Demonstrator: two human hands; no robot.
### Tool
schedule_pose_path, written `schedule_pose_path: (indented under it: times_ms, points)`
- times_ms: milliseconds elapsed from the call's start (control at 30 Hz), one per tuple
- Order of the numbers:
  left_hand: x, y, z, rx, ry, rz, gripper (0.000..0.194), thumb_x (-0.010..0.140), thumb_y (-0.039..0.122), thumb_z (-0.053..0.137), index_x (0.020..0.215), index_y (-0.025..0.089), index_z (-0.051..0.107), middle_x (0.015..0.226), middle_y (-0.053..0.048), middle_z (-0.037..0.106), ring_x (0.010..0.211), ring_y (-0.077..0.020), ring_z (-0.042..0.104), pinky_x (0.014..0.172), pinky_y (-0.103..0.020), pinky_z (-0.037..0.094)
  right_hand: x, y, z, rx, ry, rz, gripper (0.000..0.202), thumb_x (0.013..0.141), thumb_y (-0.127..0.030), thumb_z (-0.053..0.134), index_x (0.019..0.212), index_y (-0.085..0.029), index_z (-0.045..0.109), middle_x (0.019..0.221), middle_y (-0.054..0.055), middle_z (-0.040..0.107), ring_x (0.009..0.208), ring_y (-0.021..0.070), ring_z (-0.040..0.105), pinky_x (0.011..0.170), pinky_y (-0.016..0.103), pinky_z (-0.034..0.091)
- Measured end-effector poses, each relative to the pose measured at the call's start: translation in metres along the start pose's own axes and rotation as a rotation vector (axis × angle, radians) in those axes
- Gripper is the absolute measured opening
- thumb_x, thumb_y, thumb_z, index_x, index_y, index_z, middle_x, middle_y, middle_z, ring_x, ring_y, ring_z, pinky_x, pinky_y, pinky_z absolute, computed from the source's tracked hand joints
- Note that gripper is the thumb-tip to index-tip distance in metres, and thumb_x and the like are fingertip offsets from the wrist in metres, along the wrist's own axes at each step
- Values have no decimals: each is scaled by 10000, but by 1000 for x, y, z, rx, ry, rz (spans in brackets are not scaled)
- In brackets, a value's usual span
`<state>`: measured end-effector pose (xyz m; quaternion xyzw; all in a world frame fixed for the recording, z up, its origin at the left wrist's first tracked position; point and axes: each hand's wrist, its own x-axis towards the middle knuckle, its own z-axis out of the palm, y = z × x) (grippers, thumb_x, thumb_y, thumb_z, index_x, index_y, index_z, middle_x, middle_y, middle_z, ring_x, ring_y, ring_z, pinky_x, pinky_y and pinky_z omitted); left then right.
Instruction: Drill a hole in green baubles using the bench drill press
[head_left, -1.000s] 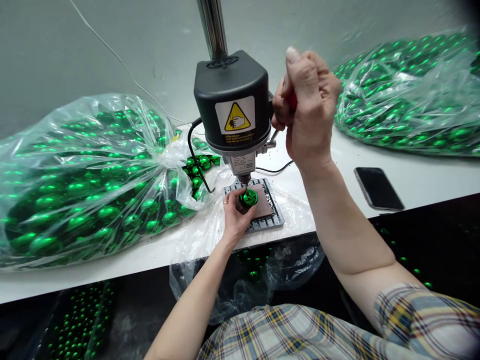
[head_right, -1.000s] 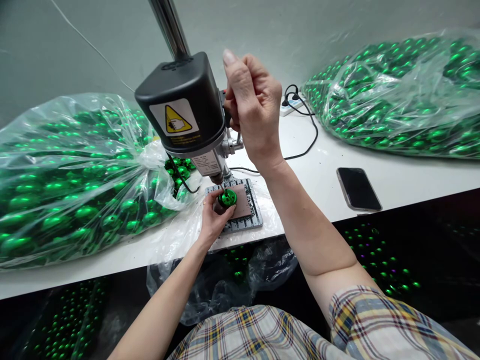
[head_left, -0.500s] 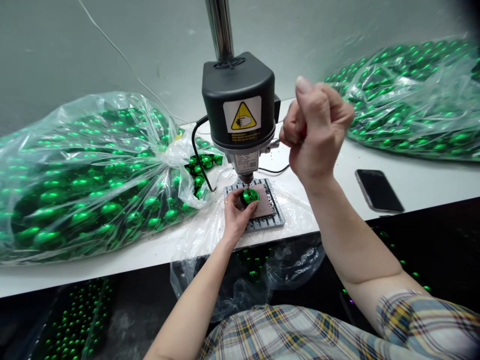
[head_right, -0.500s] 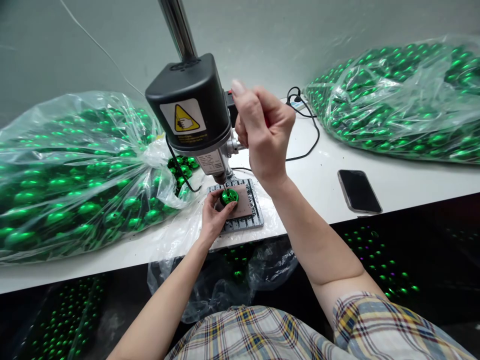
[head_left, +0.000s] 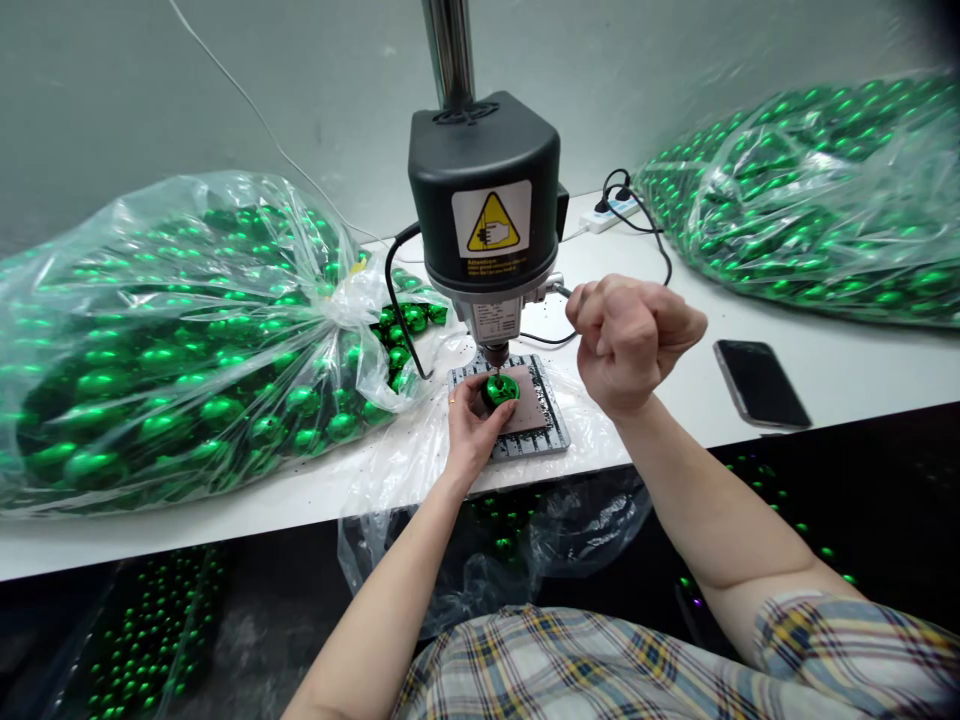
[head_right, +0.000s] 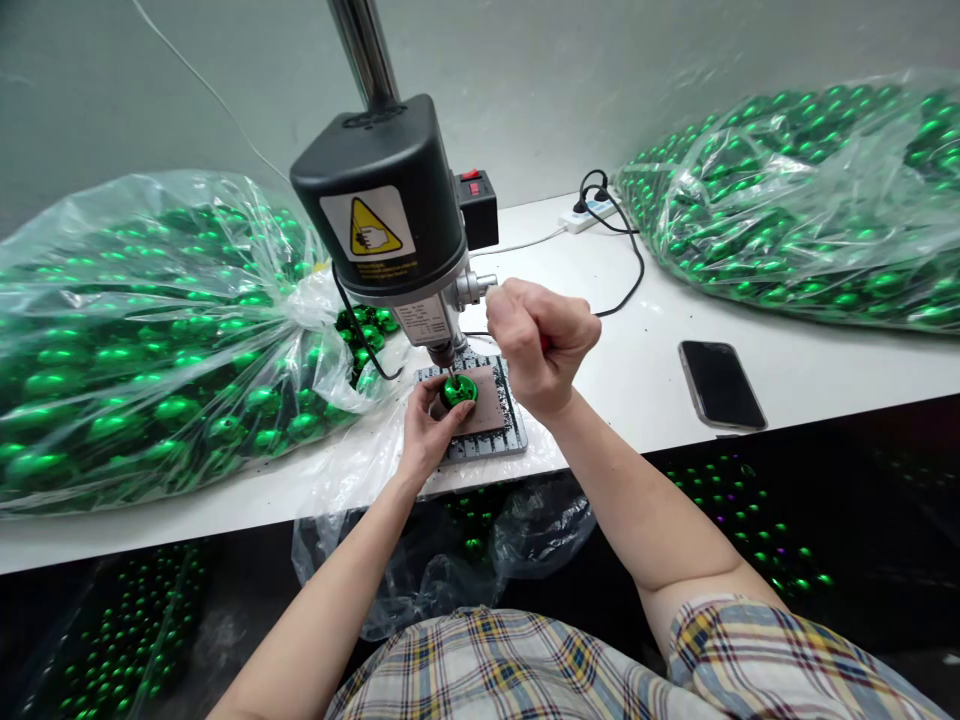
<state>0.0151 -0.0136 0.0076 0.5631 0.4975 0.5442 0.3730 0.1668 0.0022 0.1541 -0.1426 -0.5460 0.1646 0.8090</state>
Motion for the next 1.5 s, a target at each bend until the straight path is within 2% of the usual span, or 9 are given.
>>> schedule_pose_path:
  times_ms: [433,633,767,933,1067,1200,1267,1367,1500]
  points:
    - [-1,-2,0,-15,0,-11,485,743,339,870,1161,202,666,1188,-105,682,1157,-255,654,1057,-420,497,-25,18,-13,25,-54,-186,523,855,-166,602,531,-177,191,432,-54,248,399,78,232,460,332,303]
    - [-1,7,4,-22,46,-43,462,741,341,865,1126,196,656,1150,-97,687,1082,-238,663,990,-396,511,32,3,19,8,117,89,517,887,-314,705,517,-212,359,430,-56,327,367,77,288,386,303,206]
    - [-33,30,-4,202,159,2,365,732,315,866,1021,225,662,1028,-74,675,993,-255,636,916,-404,502,70,9,32,82,114,225,585,801,-510,787,507,-239,359,411,-65,282,327,77,217,321,327,136]
    - [-62,59,-49,416,-129,171,383,738,429,880,1042,280,701,1006,-71,714,974,-297,631,870,-412,501,71,10,29,96,91,264,562,736,-535,834,517,-248,403,419,-54,340,331,86,253,307,329,149]
    - [9,63,-92,497,145,188,192,979,338,580,1098,234,689,1084,-107,711,1018,-277,650,937,-396,489,67,3,28,88,93,287,538,766,-510,818,534,-242,413,432,-54,342,358,85,281,333,314,173]
    - [107,44,-105,773,36,-80,52,838,178,650,809,212,677,962,-152,708,1073,-358,668,1027,-465,453,67,1,29,62,116,318,504,797,-458,798,546,-234,422,448,-46,362,383,91,294,364,317,177]
    - [136,30,-101,832,-11,-186,163,751,149,710,648,215,603,847,-169,699,1057,-401,678,1007,-510,456,66,2,28,47,108,318,506,812,-462,785,548,-234,418,453,-47,355,386,93,299,366,317,177]
    - [150,17,-97,863,-29,-230,253,666,136,760,577,220,539,808,-185,704,1074,-432,678,996,-542,452,65,4,28,56,92,299,512,823,-460,780,556,-236,405,456,-51,356,378,92,292,354,318,170]
    - [135,18,-107,886,-41,-199,220,611,111,776,722,210,614,1016,-212,731,1143,-445,657,1015,-550,437,65,7,27,94,119,261,528,763,-456,835,551,-244,401,450,-60,346,361,86,257,330,333,143]
